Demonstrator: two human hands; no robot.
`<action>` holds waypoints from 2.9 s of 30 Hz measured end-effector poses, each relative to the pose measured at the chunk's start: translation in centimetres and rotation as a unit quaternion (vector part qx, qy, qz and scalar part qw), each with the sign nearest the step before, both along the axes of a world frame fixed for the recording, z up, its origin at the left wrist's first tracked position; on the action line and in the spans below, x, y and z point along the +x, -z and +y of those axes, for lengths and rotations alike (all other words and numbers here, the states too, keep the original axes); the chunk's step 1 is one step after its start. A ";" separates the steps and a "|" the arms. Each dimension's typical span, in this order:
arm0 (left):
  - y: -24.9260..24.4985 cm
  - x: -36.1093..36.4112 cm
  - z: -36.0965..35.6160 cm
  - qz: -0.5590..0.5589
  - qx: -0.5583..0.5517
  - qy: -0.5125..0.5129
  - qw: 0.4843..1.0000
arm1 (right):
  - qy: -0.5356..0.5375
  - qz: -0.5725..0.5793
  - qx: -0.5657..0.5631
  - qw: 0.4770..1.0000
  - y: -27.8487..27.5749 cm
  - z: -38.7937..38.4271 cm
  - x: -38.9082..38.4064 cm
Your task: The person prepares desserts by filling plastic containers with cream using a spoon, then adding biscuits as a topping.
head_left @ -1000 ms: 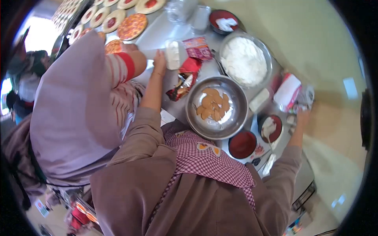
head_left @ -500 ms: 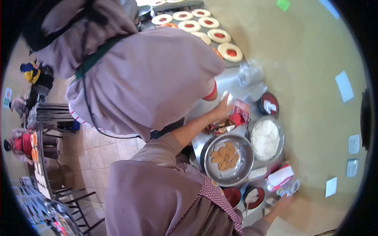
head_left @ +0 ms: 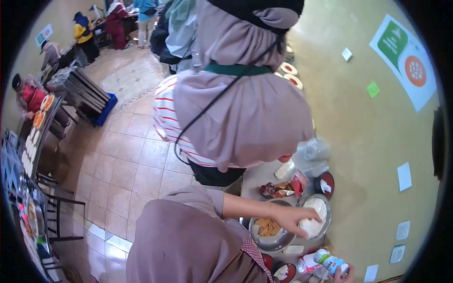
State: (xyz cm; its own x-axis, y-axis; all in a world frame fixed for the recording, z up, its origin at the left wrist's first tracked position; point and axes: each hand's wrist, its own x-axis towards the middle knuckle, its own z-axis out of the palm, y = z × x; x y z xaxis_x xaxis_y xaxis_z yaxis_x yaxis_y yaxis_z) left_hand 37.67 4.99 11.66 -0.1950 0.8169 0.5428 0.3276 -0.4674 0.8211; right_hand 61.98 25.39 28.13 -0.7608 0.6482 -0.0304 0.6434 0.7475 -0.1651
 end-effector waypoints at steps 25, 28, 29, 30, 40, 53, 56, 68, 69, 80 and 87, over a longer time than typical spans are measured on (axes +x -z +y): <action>3.4 1.0 -11.1 0.097 -0.171 -0.323 0.926 | -0.162 0.020 0.118 0.980 11.7 -19.5 -18.2; 3.3 0.8 -12.4 0.065 -0.155 -0.305 0.937 | -0.164 0.095 0.110 0.976 12.1 -20.6 -17.9; 3.2 0.9 -12.8 0.052 -0.159 -0.279 0.946 | -0.182 0.107 0.104 0.972 11.8 -21.0 -17.6; 2.7 1.0 -13.3 0.039 -0.163 -0.250 0.954 | -0.197 0.118 0.099 0.968 11.3 -21.4 -17.3; 1.4 2.3 -16.1 0.001 -0.184 -0.171 0.968 | -0.195 0.114 0.064 0.972 9.9 -23.7 -15.1; 6.4 5.7 -14.9 -0.059 -0.230 -0.010 0.971 | -0.038 0.022 0.015 0.999 13.2 -25.2 -9.9; 7.0 4.8 -14.5 -0.032 -0.282 0.017 0.959 | -0.005 0.023 -0.024 0.999 14.3 -25.0 -9.0; 10.3 0.6 -17.1 0.054 -0.341 0.022 0.938 | 0.402 -0.144 -0.416 0.803 50.5 -33.9 11.8; 10.7 0.8 -17.2 0.069 -0.343 0.028 0.936 | 0.448 -0.042 -0.512 0.731 55.3 -35.4 13.7; 15.5 4.1 -15.2 0.108 -0.398 0.108 0.905 | 0.444 0.272 -0.412 0.748 43.8 -33.6 7.9; 19.4 4.8 -14.5 0.255 -0.440 0.206 0.836 | 0.419 0.513 -0.618 0.424 33.7 -30.3 2.7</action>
